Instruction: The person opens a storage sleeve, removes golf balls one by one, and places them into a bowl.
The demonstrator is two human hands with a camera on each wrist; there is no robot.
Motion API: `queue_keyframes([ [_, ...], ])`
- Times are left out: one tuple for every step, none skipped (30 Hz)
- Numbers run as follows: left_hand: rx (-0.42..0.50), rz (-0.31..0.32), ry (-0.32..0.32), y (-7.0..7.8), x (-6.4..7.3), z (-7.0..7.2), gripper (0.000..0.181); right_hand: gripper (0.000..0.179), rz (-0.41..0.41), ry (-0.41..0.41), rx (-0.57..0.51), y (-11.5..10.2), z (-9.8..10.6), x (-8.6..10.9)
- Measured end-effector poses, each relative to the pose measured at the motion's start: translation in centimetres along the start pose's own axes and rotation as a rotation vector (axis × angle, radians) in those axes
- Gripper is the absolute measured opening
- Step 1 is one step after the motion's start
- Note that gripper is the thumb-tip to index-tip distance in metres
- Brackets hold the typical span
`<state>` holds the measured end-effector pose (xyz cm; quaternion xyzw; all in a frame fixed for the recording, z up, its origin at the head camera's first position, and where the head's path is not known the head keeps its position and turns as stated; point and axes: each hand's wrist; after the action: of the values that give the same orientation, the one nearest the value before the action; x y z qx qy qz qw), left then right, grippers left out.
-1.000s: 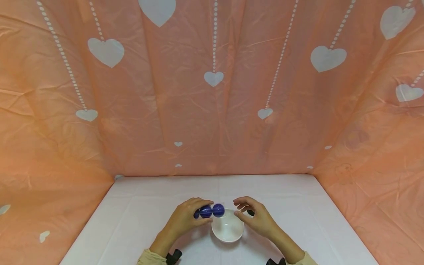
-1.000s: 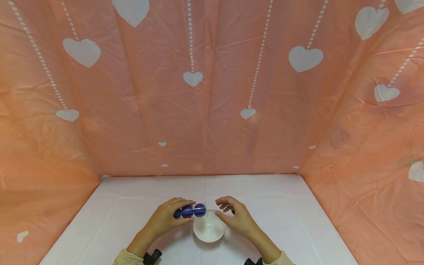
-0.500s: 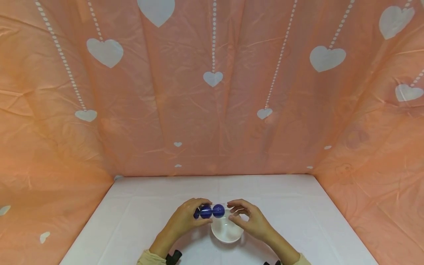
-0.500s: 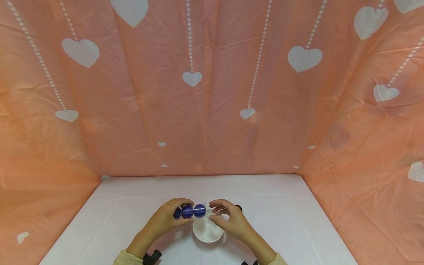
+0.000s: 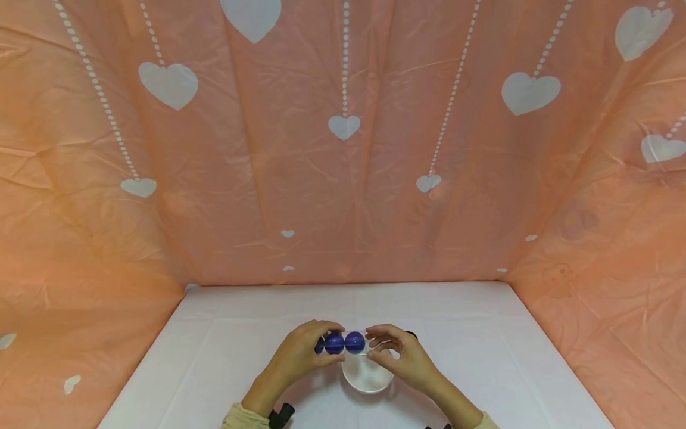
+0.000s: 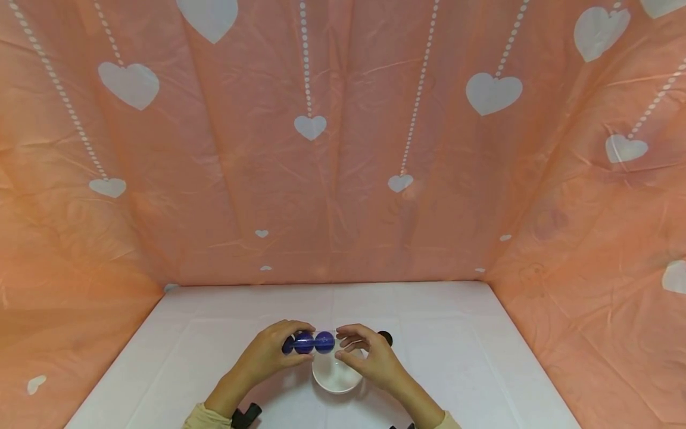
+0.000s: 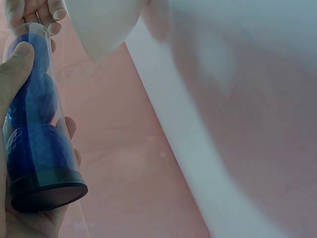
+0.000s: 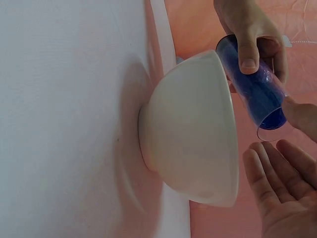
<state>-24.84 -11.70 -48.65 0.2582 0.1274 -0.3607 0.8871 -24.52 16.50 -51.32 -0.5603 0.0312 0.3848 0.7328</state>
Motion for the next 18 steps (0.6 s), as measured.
queue_keyframes([
  [-0.006, -0.003, 0.002, 0.01, -0.01, 0.04, 0.053, 0.040, -0.002, 0.001, -0.002, 0.03, -0.02, 0.02],
  [-0.009, -0.008, 0.004, 0.01, -0.01, 0.08, 0.054, 0.040, 0.000, 0.001, -0.002, 0.06, -0.03, 0.03],
  [-0.012, -0.012, 0.006, 0.03, -0.02, 0.12, 0.054, 0.040, -0.001, 0.002, -0.002, 0.07, -0.03, 0.06],
  [-0.016, -0.017, 0.010, 0.04, -0.02, 0.17, 0.054, 0.040, 0.000, 0.002, -0.002, 0.06, -0.05, 0.06],
  [-0.020, -0.022, 0.012, 0.04, -0.01, 0.20, 0.054, 0.040, 0.002, 0.002, -0.003, 0.04, -0.06, 0.07],
  [-0.024, -0.027, 0.014, 0.03, 0.00, 0.24, 0.054, 0.040, 0.004, 0.001, -0.003, 0.03, -0.08, 0.06],
  [-0.027, -0.032, 0.016, 0.02, 0.01, 0.26, 0.054, 0.039, 0.006, 0.002, -0.004, 0.00, -0.09, 0.05],
  [-0.029, -0.037, 0.017, 0.02, 0.01, 0.30, 0.054, 0.039, 0.004, 0.002, -0.007, -0.02, -0.11, 0.05],
  [-0.033, -0.042, 0.019, 0.02, 0.02, 0.33, 0.054, 0.039, 0.002, 0.002, -0.011, -0.05, -0.12, 0.06],
  [-0.039, -0.048, 0.021, 0.01, 0.03, 0.35, 0.054, 0.039, 0.002, 0.002, -0.013, -0.06, -0.15, 0.05],
  [-0.046, -0.054, 0.024, 0.00, 0.03, 0.38, 0.055, 0.039, 0.000, 0.001, -0.016, -0.07, -0.17, 0.04],
  [-0.054, -0.059, 0.029, 0.00, 0.04, 0.41, 0.055, 0.040, -0.005, 0.000, -0.019, -0.06, -0.19, 0.04],
  [-0.062, -0.064, 0.033, -0.01, 0.04, 0.42, 0.055, 0.040, -0.009, -0.001, -0.023, -0.07, -0.22, 0.03],
  [-0.068, -0.070, 0.037, -0.01, 0.03, 0.45, 0.055, 0.040, -0.013, -0.002, -0.026, -0.06, -0.25, 0.01],
  [-0.074, -0.074, 0.041, -0.01, 0.03, 0.47, 0.056, 0.040, -0.018, -0.004, -0.027, -0.04, -0.27, 0.00],
  [-0.081, -0.077, 0.042, -0.01, 0.03, 0.50, 0.056, 0.041, -0.025, -0.005, -0.027, -0.03, -0.29, -0.01],
  [-0.086, -0.079, 0.044, -0.01, 0.03, 0.52, 0.057, 0.042, -0.034, -0.007, -0.030, -0.03, -0.31, -0.03],
  [-0.087, -0.080, 0.044, 0.00, 0.03, 0.55, 0.057, 0.042, -0.039, -0.007, -0.032, -0.02, -0.34, -0.05],
])
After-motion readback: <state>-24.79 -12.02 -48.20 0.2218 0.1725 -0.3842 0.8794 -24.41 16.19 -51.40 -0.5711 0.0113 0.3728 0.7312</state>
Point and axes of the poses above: each hand's wrist, its own x-axis away from the middle knuckle, its own z-axis out of the back of the hand, y = z × x, and after that the axes turned 6 degrees about -y, right-handed
